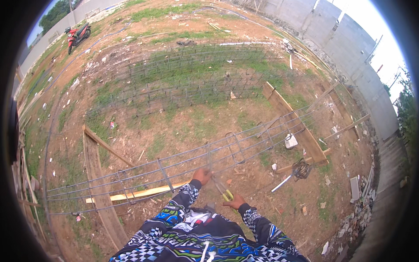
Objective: The person uses pliers to twist wire ties around the intersections of a rebar cage laid on the ground. They repeatedly pick up wire ties, wrap them around the bars, and twist them tight to secure the structure. Another person briefly approaches and observes the work.
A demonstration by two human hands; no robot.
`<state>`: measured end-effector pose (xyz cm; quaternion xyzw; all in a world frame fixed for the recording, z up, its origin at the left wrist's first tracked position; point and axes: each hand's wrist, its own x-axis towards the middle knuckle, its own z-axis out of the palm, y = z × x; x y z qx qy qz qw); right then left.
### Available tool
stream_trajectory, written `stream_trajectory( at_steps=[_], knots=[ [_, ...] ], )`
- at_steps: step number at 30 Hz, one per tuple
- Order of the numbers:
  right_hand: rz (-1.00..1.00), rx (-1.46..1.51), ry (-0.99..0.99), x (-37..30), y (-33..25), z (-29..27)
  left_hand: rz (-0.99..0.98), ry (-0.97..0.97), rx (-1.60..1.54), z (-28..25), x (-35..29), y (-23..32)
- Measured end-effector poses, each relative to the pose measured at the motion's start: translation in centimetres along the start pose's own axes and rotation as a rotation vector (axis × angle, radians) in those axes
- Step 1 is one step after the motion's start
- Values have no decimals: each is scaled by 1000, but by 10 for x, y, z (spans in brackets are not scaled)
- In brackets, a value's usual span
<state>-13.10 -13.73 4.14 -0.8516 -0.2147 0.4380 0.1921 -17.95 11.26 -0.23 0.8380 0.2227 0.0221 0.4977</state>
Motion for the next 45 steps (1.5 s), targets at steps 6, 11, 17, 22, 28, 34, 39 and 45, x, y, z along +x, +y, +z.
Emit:
stream_trajectory(
  at_steps=[6, 11, 17, 22, 28, 34, 39, 45],
  knots=[
    [-150, -391, 420, 4, -3, 8, 53, 153, 58, -2, -10, 14],
    [64, 392, -205, -11, -6, -8, 405, 451, 201, 4, -67, 39],
    [-161, 1218, -883, -28, -4, -8, -192, -194, -1441, 30, -72, 48],
    [-145, 1015, -531, -35, -14, -31, -336, -108, -1015, -5, -77, 92],
    [-248, 652, -278, -29, -4, -38, -219, -35, -813, -6, -76, 79],
    [-348, 1059, -865, -7, -12, -29, 115, 554, 45, -12, -100, 73],
    [-415, 791, -808, 16, -24, -29, -116, 693, -544, -52, -113, 68],
    [-342, 715, -114, 49, -52, -45, -161, 808, -818, -74, -128, 23]
  ],
)
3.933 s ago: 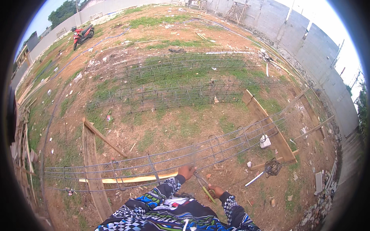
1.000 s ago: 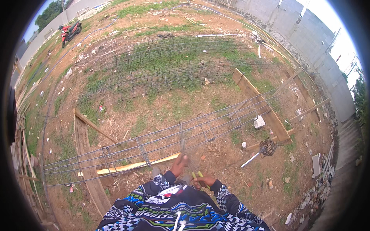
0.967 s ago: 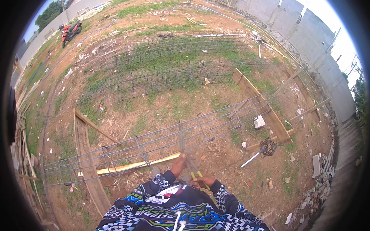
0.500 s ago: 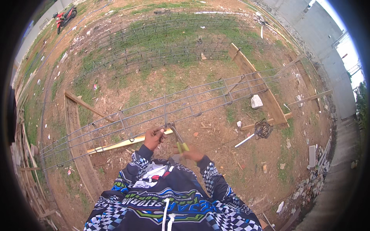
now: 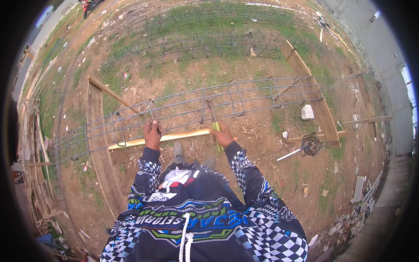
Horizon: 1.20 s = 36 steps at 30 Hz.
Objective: The person uses pliers to twist wire ties around the intersections of a rebar cage laid on the ground. They repeatedly pick up wire ties, wrap them around the bars, and twist them tight to secure the structure. Another person briefly approaches and observes the work.
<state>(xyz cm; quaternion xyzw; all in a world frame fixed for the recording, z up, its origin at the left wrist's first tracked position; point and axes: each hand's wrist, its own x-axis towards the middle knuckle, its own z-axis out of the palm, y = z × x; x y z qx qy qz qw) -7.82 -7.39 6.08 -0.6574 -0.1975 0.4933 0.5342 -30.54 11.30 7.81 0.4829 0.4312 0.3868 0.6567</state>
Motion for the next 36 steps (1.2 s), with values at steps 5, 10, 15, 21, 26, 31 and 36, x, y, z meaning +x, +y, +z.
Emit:
stream_trajectory(
  at_steps=[5, 10, 15, 21, 26, 31, 36],
  knots=[
    [3, -125, 290, 67, -37, -24, -151, -1, 53, -7, -21, -25],
    [24, -305, 47, 109, -36, -5, -138, -71, 50, 7, -32, -29],
    [-246, -707, 301, 100, -34, -12, -151, -44, 73, -3, -38, -17],
    [-244, -1136, 539, 96, -49, -31, -194, -60, 0, -9, -40, -16],
    [-598, -1142, 684, 92, -34, -25, -216, -113, -317, 9, -35, -14],
    [-301, -246, -252, 27, -32, 61, -64, -173, -210, 35, -36, -3],
    [-14, 175, -463, -11, -4, 107, -43, -240, -145, 30, -38, -11]
  ],
)
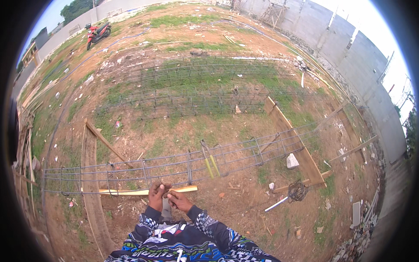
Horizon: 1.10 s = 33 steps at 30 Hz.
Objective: The person uses pliers to twist wire ties around the intersections of a rebar cage laid on the ground. They repeatedly pick up wire ties, wrap them around the bars, and twist them tight to secure the structure. Another person briefly approaches and observes the work.
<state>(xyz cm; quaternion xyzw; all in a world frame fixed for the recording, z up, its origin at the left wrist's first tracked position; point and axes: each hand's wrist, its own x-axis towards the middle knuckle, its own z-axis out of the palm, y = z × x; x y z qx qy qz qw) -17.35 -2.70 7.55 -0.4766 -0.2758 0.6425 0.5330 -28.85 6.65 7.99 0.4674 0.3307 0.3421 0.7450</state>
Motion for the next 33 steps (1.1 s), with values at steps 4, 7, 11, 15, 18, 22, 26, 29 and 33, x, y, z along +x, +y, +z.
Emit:
stream_trajectory(
  at_steps=[4, 7, 11, 15, 18, 22, 26, 29, 33],
  knots=[
    [32, 157, 109, 4, 24, 4, 21, -27, 22, 0, 1, 5],
    [1, -71, 241, 6, 29, 8, 27, 2, 44, 4, 7, 28],
    [-136, -403, 337, 18, 38, 17, -16, 5, 132, -19, 26, 37],
    [-148, -516, 329, 42, 21, 52, -82, 23, 60, -56, 43, 56],
    [-267, -662, 310, 66, 18, 79, -180, 54, -143, -92, 60, 75],
    [-269, -794, 269, 88, 15, 102, -252, -103, -154, -133, 75, 97],
    [-59, -713, 66, 84, -12, 104, -387, -552, -34, -156, 91, 112],
    [71, -831, 46, 75, -21, 106, -375, -1058, 233, -151, 100, 122],
    [173, -546, 171, 62, 0, 124, -342, -1093, 308, -165, 96, 112]
  ],
)
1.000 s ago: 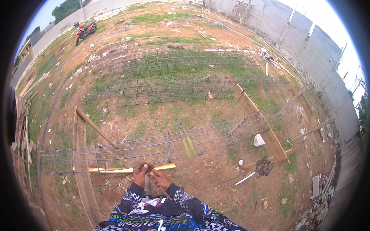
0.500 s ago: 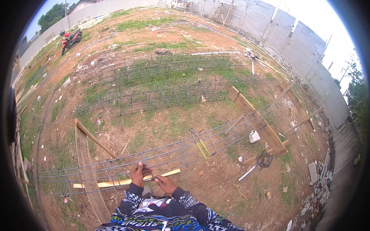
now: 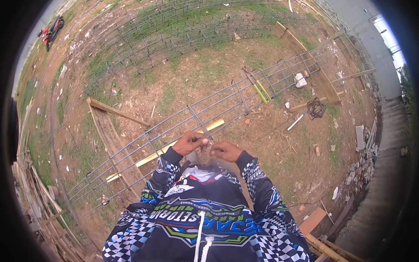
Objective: The person uses pliers to twist wire ties around the intersections of a rebar cage laid on the ground. They repeatedly pick up wire ties, wrap them around the bars, and twist them tight to secure the structure. Another person briefly approaches and observes the work.
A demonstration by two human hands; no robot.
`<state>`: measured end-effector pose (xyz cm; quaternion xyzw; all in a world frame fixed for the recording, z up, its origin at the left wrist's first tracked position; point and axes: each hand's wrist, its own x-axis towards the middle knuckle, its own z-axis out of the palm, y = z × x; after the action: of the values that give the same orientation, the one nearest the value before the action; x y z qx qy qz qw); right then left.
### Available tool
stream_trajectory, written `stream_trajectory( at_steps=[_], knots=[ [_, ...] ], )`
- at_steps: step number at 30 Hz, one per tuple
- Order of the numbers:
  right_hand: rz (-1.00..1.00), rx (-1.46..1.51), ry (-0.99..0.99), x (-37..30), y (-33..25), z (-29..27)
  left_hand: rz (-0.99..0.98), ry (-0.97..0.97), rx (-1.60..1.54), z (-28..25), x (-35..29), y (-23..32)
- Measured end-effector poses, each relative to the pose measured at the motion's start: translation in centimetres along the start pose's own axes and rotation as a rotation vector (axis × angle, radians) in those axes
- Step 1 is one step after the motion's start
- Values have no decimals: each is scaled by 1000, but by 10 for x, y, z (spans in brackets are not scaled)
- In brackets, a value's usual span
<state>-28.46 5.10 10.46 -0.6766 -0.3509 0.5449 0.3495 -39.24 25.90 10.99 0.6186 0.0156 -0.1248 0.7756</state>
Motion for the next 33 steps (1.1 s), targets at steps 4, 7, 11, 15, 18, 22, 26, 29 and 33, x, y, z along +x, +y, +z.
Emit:
stream_trajectory(
  at_steps=[4, 7, 11, 15, 18, 22, 26, 29, 33],
  knots=[
    [244, -102, 357, -24, 66, 11, 98, 436, 351, 9, -7, -31],
    [404, -342, 469, -16, 108, 24, 0, 617, 543, -4, -15, -45],
    [426, -554, 413, 31, 114, 46, -153, 660, 569, 1, -17, -51],
    [206, -365, 657, 55, 74, 59, -316, 617, 702, -5, -11, -62],
    [113, -228, 816, 55, 67, 64, -265, 615, 576, -5, 2, -72],
    [27, -137, 946, 52, 74, 68, -354, 566, 219, -2, 32, -77],
    [0, -70, 991, 51, 78, 73, -435, 518, 40, 6, 46, -73],
    [-18, -70, 1002, 51, 80, 74, -452, 498, 104, 10, 51, -64],
    [-48, 117, 953, 54, 94, 77, -419, 493, 205, 11, 50, -64]
  ],
)
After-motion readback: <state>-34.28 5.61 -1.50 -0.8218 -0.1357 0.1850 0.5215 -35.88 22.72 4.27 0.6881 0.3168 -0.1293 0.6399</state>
